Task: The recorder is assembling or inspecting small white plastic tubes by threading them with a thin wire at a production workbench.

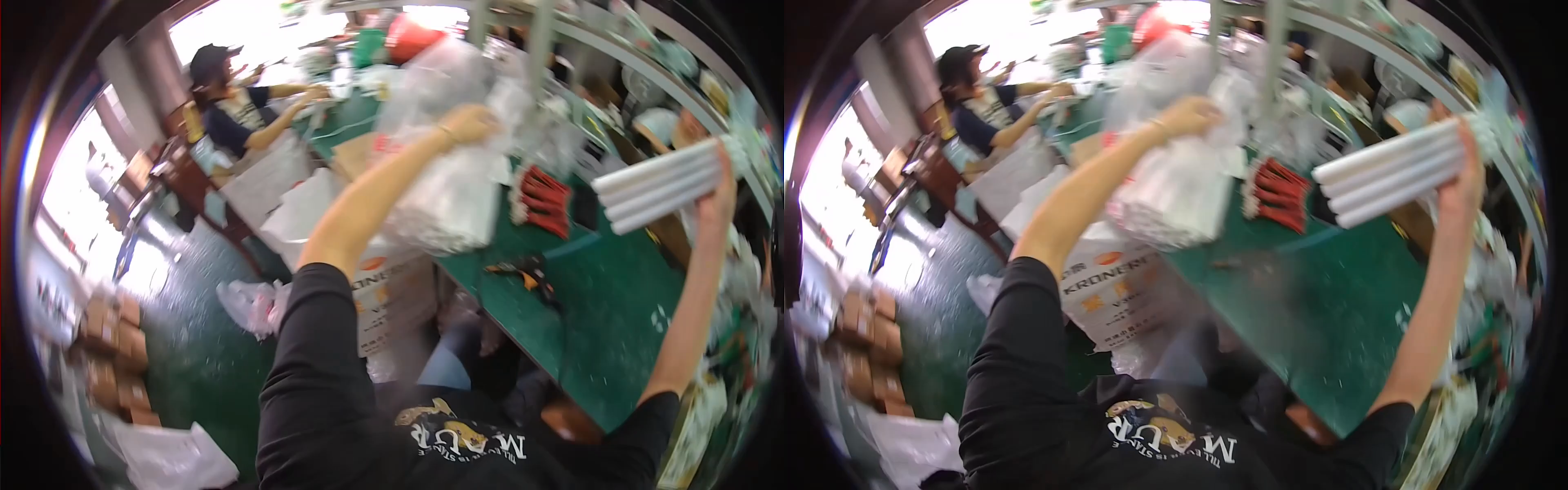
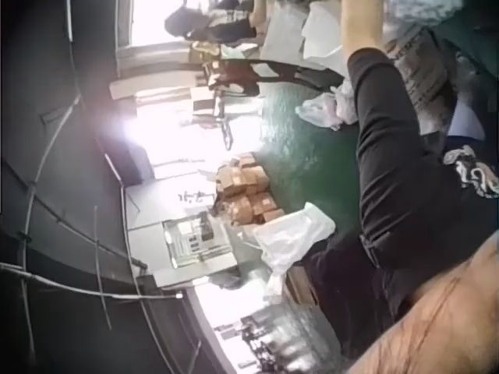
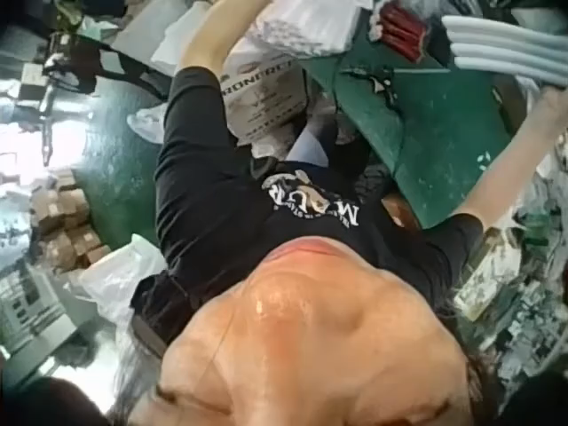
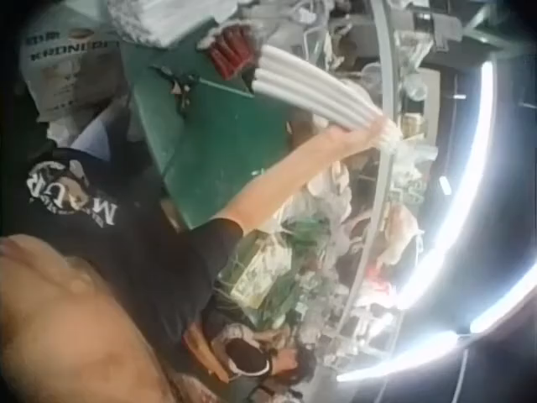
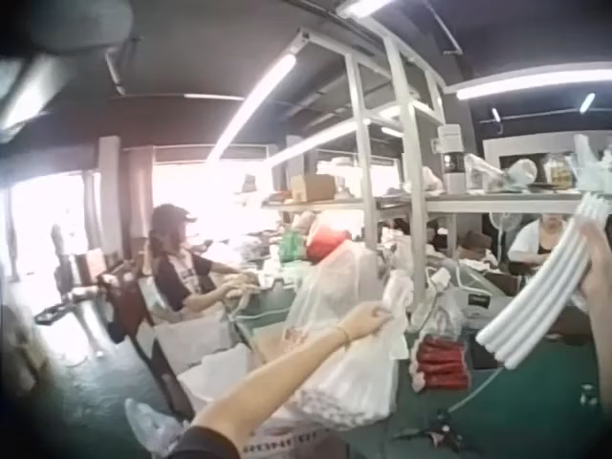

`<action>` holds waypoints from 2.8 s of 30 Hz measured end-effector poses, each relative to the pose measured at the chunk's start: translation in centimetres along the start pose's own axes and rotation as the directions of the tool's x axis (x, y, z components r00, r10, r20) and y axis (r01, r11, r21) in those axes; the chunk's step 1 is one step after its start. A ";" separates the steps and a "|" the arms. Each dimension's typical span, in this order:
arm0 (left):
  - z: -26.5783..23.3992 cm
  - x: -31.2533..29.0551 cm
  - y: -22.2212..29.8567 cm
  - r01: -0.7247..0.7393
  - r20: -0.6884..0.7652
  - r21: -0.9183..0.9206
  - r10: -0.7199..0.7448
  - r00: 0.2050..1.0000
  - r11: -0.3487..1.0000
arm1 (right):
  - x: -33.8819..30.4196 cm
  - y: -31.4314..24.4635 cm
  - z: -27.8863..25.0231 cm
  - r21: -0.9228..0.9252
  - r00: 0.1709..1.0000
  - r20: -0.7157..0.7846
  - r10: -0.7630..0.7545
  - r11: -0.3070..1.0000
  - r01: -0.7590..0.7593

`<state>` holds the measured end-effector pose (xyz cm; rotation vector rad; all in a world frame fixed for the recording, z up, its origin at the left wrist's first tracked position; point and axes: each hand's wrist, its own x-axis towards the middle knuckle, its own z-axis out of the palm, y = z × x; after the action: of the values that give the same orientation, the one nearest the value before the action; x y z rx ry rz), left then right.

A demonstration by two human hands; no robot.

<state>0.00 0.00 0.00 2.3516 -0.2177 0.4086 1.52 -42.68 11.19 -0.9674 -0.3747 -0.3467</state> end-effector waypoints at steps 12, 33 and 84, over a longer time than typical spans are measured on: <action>1.8 -11.6 8.9 -0.513 0.504 0.300 0.323 0.801 0.804 | 2.4 13.1 18.3 0.074 0.968 0.188 0.169 0.980 -0.185; -5.9 -13.0 1.4 -0.640 0.639 0.671 0.147 0.755 0.375 | -5.0 21.6 24.7 0.044 0.978 0.051 0.204 0.978 -0.206; -15.1 0.3 -5.9 -0.056 0.039 -0.248 0.068 0.997 0.967 | -6.8 16.1 15.8 -0.696 0.147 0.648 0.747 0.504 0.511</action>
<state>-1.57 14.63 6.69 2.1149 -0.3451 0.3357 0.26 -20.09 4.45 -2.2911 -1.4956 0.5711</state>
